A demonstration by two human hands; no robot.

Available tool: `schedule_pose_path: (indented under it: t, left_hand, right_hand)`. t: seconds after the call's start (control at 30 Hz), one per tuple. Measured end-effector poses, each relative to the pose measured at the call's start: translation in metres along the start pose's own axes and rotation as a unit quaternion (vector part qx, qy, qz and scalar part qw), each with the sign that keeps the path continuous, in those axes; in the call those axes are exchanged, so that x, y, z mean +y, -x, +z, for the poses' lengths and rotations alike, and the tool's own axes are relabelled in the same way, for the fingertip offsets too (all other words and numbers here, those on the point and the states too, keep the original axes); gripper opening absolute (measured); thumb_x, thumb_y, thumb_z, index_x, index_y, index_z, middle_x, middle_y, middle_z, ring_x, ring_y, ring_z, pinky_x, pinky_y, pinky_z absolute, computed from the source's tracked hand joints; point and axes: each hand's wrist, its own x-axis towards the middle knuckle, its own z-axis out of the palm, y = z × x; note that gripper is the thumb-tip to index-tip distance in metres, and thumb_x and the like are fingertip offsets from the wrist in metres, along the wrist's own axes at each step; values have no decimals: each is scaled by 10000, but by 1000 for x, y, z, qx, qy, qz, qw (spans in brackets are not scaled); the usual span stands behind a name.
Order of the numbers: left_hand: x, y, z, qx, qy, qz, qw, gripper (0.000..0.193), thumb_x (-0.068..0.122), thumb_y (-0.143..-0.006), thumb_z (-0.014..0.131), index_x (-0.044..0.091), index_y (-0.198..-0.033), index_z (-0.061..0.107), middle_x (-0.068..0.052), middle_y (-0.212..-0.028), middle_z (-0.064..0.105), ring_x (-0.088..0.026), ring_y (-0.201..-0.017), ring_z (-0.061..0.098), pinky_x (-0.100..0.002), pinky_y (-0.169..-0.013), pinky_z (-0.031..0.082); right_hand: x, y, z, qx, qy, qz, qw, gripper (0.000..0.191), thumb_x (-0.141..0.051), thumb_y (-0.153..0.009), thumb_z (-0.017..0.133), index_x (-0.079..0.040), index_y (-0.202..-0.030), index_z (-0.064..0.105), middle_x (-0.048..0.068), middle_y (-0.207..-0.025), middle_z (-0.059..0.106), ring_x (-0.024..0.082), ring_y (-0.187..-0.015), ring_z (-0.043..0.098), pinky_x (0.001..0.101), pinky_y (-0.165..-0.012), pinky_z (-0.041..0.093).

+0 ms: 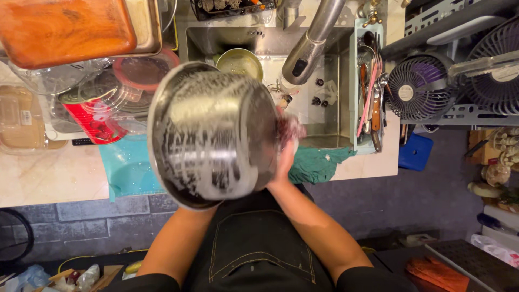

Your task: The person washes dishes at a kitchen sink, scrubbing a spatula, utensils, a pot, and a bowl with a soapy sponge, rinsing each item under running water, and setting cleaned items aside while working through the dishes in the sink.

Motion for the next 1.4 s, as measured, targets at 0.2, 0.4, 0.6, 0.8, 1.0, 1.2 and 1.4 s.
schedule_pose_path:
  t: [0.2,0.4,0.6,0.8,1.0,1.2,1.4]
  left_hand:
    - [1,-36,26,-14,-46,33,998,531,386,-1067,436,18,-1442,514,-183,-1441,487,-291,-1309,505,-392,-1078,428]
    - [5,-27,25,-22,-42,26,999,568,420,-1080,427,20,-1477,498,-193,-1501,449,-300,-1369,470,-397,-1121,399]
    - [17,-31,20,-10,-55,49,997,606,455,-1093,417,22,-1513,482,-202,-1561,410,-308,-1429,436,-402,-1164,369]
    - [27,-45,36,13,-329,205,922,644,489,-1106,408,24,-1548,465,-211,-1621,372,-317,-1489,401,-406,-1207,340]
    - [8,33,31,-127,-412,289,855,577,322,-879,734,-26,-1306,562,-128,-1185,658,-201,-1105,633,-360,-965,501]
    - [13,14,52,75,-409,317,852,220,167,-1088,582,4,-1235,599,-46,-1077,676,-116,-973,606,-291,-887,514]
    - [12,-3,65,62,-312,229,920,196,164,-1056,587,13,-1180,602,-13,-1007,662,-88,-920,584,-267,-810,488]
  right_hand:
    - [-98,4,28,-198,27,-169,965,520,-378,-1151,343,-84,-1547,508,72,-1641,443,197,-1564,398,331,-1322,303]
    - [-92,-59,42,-179,-85,58,979,525,-296,-1120,448,-28,-1572,443,103,-1597,455,210,-1463,440,373,-1271,309]
    - [-15,-39,3,-12,-99,178,979,462,-370,-1090,425,-57,-1403,555,55,-1355,615,203,-1262,567,383,-1108,442]
    - [2,-34,-10,-99,-401,327,850,586,-555,-1063,357,-84,-1327,584,133,-1246,652,291,-1099,667,478,-929,560]
    - [-10,-33,17,56,-342,304,887,493,-441,-1049,362,-122,-1330,611,110,-1284,671,280,-1157,643,430,-1024,505]
    - [-57,-16,24,24,-290,104,951,348,-294,-1157,472,43,-1186,556,190,-1331,621,315,-1211,630,433,-1096,490]
    - [-128,-25,49,-137,-389,99,906,297,-163,-1030,637,-111,-1323,623,174,-1248,616,328,-1138,641,427,-1027,530]
